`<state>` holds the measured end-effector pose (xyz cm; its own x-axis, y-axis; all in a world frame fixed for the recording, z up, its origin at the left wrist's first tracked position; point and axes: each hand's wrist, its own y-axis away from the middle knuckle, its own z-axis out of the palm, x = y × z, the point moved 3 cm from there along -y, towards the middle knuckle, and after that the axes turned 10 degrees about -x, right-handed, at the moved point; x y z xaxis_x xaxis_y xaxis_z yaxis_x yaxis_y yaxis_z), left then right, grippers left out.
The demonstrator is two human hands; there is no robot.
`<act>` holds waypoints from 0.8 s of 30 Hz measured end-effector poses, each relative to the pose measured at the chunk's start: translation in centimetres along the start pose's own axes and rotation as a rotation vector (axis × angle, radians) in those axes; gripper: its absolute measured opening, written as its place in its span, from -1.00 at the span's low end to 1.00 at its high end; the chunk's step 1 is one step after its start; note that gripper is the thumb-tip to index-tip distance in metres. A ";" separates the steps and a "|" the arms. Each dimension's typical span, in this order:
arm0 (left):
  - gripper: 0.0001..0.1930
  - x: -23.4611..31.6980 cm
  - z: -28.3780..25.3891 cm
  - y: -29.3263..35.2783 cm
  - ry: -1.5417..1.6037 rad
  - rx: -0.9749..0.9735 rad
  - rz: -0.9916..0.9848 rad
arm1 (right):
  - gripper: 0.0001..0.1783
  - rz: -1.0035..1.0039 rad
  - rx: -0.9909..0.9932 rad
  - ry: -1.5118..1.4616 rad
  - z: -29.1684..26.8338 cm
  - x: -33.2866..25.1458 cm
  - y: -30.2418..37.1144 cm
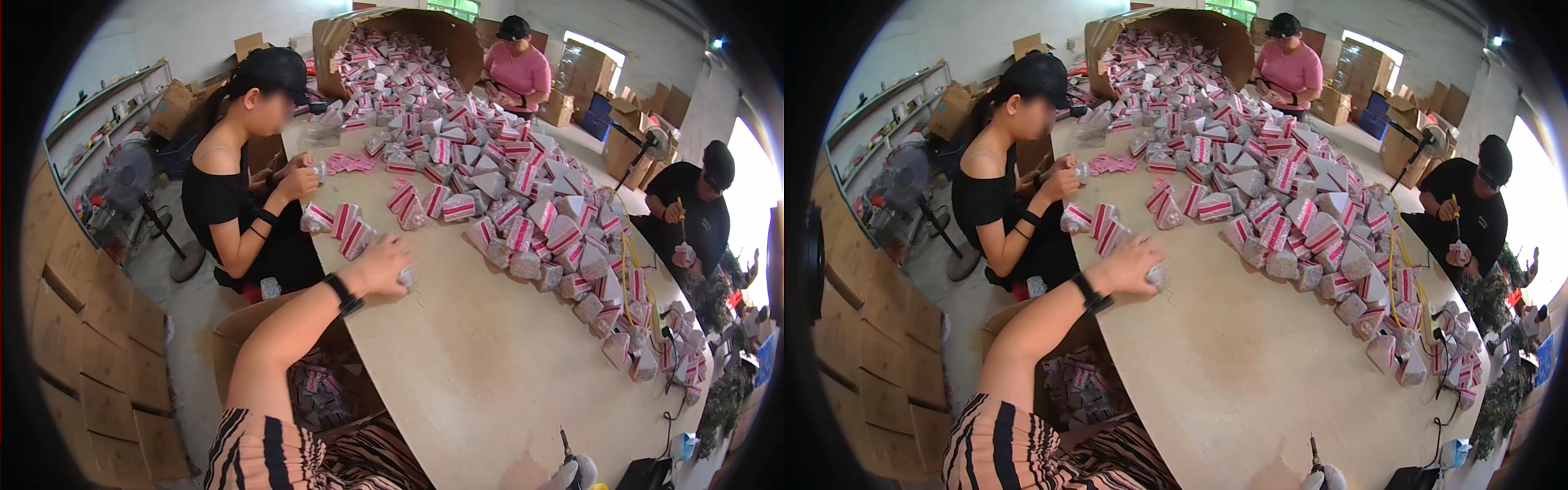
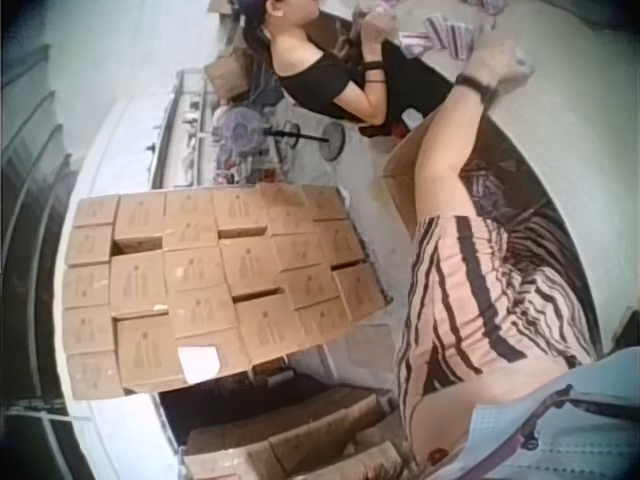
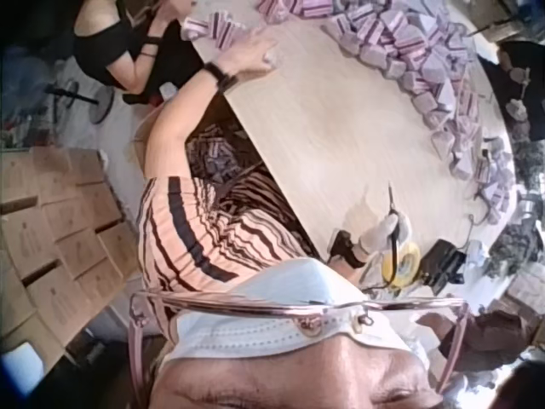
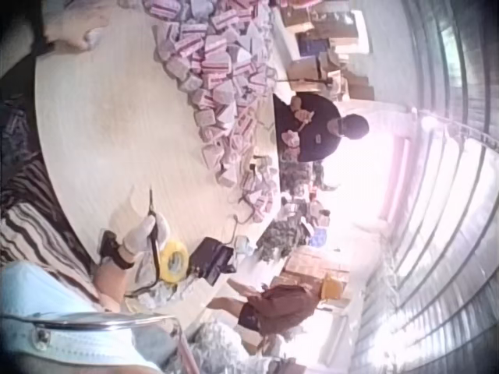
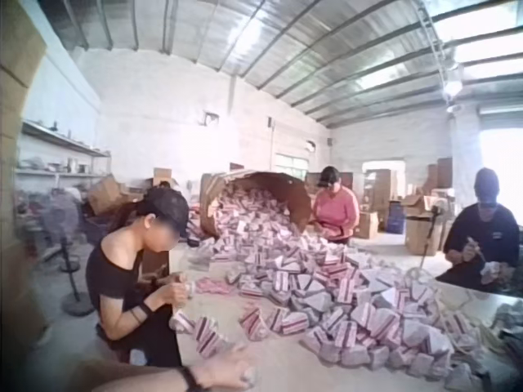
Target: Using a heat sealing tool to seal small plastic bags containing decorative cake-shaped objects.
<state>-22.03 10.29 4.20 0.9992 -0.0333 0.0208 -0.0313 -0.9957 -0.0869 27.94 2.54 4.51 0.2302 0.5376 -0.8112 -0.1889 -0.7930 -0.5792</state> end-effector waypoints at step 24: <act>-0.51 -14.1 -0.3 1.4 0.012 -0.130 -0.329 | -0.75 -0.059 0.002 0.041 0.2 -0.1 -0.1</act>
<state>-36.12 9.32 4.12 0.9560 0.2908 0.0379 0.2887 -0.9559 0.0542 27.75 2.62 4.59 0.2800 0.5708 -0.7719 -0.1755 -0.7600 -0.6257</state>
